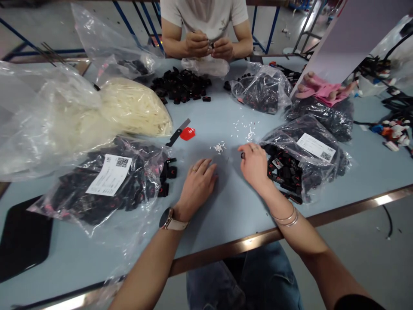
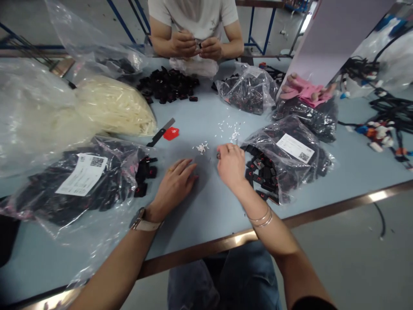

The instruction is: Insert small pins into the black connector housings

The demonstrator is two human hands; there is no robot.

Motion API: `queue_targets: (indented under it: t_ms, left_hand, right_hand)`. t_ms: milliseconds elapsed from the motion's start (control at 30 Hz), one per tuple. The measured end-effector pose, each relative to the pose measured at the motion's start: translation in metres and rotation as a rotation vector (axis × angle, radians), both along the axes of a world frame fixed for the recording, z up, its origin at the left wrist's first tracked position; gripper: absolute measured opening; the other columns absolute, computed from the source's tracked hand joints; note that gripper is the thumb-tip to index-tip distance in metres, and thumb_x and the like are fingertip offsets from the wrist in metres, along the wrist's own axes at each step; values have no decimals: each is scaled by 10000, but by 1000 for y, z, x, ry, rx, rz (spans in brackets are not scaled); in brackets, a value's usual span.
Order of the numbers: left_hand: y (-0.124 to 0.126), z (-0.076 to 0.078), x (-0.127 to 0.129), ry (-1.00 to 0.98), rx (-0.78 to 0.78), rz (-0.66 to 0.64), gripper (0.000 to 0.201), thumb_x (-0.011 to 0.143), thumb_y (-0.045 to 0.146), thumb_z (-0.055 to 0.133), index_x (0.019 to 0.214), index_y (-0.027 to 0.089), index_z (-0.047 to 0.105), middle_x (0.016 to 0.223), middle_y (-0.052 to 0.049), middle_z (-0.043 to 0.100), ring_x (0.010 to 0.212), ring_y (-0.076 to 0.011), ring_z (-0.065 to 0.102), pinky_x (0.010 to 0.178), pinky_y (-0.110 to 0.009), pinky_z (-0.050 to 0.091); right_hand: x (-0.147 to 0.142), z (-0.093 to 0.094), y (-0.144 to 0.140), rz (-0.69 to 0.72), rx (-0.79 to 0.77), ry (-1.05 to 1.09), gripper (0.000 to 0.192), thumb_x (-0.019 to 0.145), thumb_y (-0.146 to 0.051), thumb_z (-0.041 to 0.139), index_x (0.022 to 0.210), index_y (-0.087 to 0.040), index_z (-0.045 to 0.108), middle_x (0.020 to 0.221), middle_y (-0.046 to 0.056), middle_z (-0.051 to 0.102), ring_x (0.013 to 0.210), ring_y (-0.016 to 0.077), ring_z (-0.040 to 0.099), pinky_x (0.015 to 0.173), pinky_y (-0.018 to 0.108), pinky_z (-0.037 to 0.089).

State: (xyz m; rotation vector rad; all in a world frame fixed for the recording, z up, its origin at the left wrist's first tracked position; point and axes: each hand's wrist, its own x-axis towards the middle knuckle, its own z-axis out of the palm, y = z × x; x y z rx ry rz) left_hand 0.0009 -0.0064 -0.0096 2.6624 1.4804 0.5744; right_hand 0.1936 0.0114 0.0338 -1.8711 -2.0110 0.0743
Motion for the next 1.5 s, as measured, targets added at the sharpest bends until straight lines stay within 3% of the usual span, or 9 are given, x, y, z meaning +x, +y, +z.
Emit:
queue_targets:
  t_ms: [100,233,367,667,767,1033,1200,1333,1500]
  left_hand:
    - [1,0,-2,-12,-13,33,301,898,225,443,1137,116,590,1253,-161,567,1197,-300,469,987,-462,418]
    - [1,2,-1,-25,-66,39,300,904,213,417,1129,131,597,1256,-150,568,1200,-287,468,996,-453,407]
    - [0,3,-1,4,-123,103,322,898,249,427,1154,133,584,1284,-160,545,1226,-311,444,1005,-486,377]
    - [-2,5,-2,85,-155,284,452,887,389,464,1247,120,513,1343,-182,496,1266,-359,398,1017,-537,319]
    - [-2,4,-2,102,-154,277,441,895,395,451,1237,126,521,1353,-181,487,1273,-350,394,1022,-531,315]
    - [-2,5,-2,109,-122,271,412,893,383,457,1217,141,537,1342,-183,498,1256,-341,421,1007,-529,326]
    - [-3,6,-1,102,-118,257,386,898,362,447,1192,135,555,1325,-177,518,1250,-341,428,1005,-535,323]
    - [-3,3,-2,72,-122,247,370,892,355,457,1180,147,563,1314,-176,525,1253,-341,426,1002,-540,325]
    - [0,1,-4,-46,-85,146,310,900,323,456,1119,149,589,1249,-152,578,1218,-307,467,1017,-487,353]
  right_hand:
    - [19,10,4,-192,-140,-136,304,849,-128,379,950,-123,665,978,145,667,955,251,569,828,358,389]
    - [37,7,9,-319,-152,-258,378,891,-133,327,1133,-104,616,1203,174,609,1173,303,471,958,460,325]
    - [37,0,9,-269,-238,-334,425,903,-149,312,1264,-120,534,1357,183,499,1278,341,388,1010,546,252]
    - [1,14,-13,-26,-385,-412,390,901,-146,299,1083,-53,630,1332,278,483,1008,279,626,926,416,372]
    - [0,22,-16,16,-390,-372,359,906,-159,314,1067,-98,629,1186,244,600,947,276,647,831,378,422]
    - [33,29,-2,-181,-306,-170,301,898,-189,414,1131,-207,604,879,101,710,800,231,668,691,296,432]
    - [33,25,-5,10,-450,-32,302,755,-497,641,835,-213,704,719,52,688,689,199,638,594,264,402]
    - [26,23,-9,194,-576,-88,344,597,-399,792,899,-254,715,792,25,705,748,206,644,591,252,387]
    - [16,18,-10,307,-504,-61,237,699,-310,727,929,-255,703,843,17,701,791,183,636,640,245,391]
